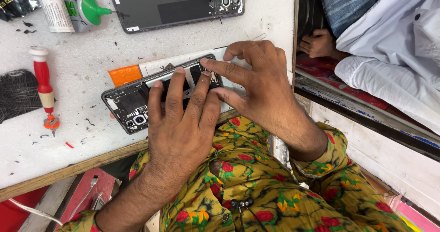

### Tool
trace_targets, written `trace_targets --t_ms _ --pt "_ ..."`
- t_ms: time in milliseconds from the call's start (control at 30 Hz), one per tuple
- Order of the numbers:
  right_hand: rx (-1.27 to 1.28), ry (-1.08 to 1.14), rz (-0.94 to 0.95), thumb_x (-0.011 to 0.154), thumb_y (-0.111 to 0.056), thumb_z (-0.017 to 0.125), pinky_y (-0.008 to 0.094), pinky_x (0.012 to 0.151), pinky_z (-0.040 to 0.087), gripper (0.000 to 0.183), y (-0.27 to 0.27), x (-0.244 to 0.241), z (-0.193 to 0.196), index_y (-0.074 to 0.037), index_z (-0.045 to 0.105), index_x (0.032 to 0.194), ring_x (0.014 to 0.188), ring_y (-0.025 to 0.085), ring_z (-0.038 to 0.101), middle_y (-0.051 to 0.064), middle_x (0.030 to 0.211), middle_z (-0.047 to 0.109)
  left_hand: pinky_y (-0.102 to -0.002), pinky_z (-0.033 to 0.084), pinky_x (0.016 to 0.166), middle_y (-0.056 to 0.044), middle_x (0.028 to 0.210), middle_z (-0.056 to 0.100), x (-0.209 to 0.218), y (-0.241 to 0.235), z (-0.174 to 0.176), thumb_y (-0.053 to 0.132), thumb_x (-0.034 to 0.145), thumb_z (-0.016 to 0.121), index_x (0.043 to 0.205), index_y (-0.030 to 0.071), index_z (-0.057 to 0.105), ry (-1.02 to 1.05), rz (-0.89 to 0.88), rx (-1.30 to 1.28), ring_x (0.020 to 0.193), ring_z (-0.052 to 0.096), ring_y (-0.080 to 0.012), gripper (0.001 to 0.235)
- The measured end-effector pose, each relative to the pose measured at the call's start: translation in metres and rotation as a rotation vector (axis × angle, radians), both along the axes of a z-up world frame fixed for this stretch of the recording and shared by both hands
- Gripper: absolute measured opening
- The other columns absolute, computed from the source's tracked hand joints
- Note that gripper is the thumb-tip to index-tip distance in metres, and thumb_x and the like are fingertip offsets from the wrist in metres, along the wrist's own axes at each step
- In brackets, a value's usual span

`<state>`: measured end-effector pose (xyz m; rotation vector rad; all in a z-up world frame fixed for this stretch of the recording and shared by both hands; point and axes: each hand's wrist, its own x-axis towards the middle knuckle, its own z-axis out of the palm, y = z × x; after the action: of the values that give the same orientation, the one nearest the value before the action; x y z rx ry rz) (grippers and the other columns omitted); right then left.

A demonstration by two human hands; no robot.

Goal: The person reassembles a disassembled smartphone on a workbench. They place the back cover onto the chassis, apply adhesive along the edges, and use a screwdriver to secure the cover. The phone remains open during the clip.

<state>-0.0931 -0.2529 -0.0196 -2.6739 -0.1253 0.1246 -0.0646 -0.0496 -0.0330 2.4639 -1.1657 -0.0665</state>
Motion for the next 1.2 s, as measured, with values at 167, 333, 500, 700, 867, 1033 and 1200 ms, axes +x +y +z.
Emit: trace_targets --t_ms 167,333,500,700,867,1033,1200 --pt "0.004 -0.023 -0.003 0.082 -0.037 0.091 0.043 0.094 0.042 0.062 0.001 0.001 0.001 -0.031 0.068 0.139 0.106 0.025 0.052 0.003 0.122 0.058 -0.066 0.036 0.113 -0.013 0.145 0.06 -0.002 0.0 -0.001 0.021 0.105 0.06 0.12 0.006 0.068 0.002 0.014 0.007 0.139 0.048 -0.0396 0.022" --pt "-0.038 -0.023 0.012 0.084 -0.036 0.09 0.044 0.093 0.042 0.06 0.002 0.0 0.002 -0.03 0.068 0.14 0.107 0.026 0.052 0.004 0.122 0.058 -0.067 0.034 0.115 -0.015 0.144 0.06 -0.003 0.0 0.0 0.022 0.105 0.059 0.121 0.006 0.069 0.02 0.008 0.016 0.14 0.046 -0.0398 0.025" --pt "-0.089 -0.04 0.004 0.089 -0.034 0.086 0.044 0.096 0.043 0.058 0.008 -0.003 0.007 -0.03 0.067 0.143 0.112 0.027 0.052 0.005 0.126 0.057 -0.067 0.032 0.116 -0.013 0.144 0.06 -0.002 0.001 0.002 0.023 0.105 0.06 0.119 0.006 0.069 0.034 0.013 0.011 0.14 0.045 -0.0398 0.023" --pt "-0.127 -0.053 0.016 0.089 -0.037 0.084 0.044 0.094 0.044 0.059 0.007 -0.005 0.007 -0.028 0.066 0.145 0.111 0.028 0.053 0.005 0.124 0.058 -0.067 0.031 0.116 -0.012 0.145 0.059 -0.004 0.001 0.0 0.022 0.105 0.062 0.119 0.007 0.069 0.033 0.017 0.018 0.141 0.045 -0.0399 0.022" --pt "-0.099 -0.079 0.009 0.087 -0.038 0.087 0.044 0.092 0.045 0.06 0.005 -0.003 0.005 -0.028 0.066 0.142 0.108 0.026 0.055 0.003 0.12 0.06 -0.067 0.031 0.116 -0.012 0.146 0.059 -0.004 0.002 0.001 0.021 0.102 0.063 0.117 0.007 0.069 0.014 0.016 0.027 0.141 0.044 -0.0401 0.022" --pt "-0.057 -0.103 -0.005 0.082 -0.036 0.089 0.044 0.092 0.045 0.064 0.004 -0.004 0.003 -0.026 0.066 0.14 0.107 0.026 0.056 0.003 0.119 0.061 -0.067 0.031 0.116 -0.01 0.145 0.06 -0.004 0.002 0.001 0.02 0.1 0.064 0.113 0.008 0.069 0.003 0.026 0.024 0.141 0.045 -0.0391 0.018" --pt "0.002 -0.127 -0.014 0.082 -0.029 0.089 0.046 0.096 0.045 0.061 -0.001 -0.014 -0.003 -0.015 0.067 0.138 0.112 0.028 0.059 0.006 0.121 0.063 -0.068 0.03 0.116 -0.009 0.144 0.062 -0.003 0.002 0.0 0.018 0.099 0.066 0.11 0.008 0.068 0.01 0.029 -0.022 0.142 0.045 -0.0394 0.015"
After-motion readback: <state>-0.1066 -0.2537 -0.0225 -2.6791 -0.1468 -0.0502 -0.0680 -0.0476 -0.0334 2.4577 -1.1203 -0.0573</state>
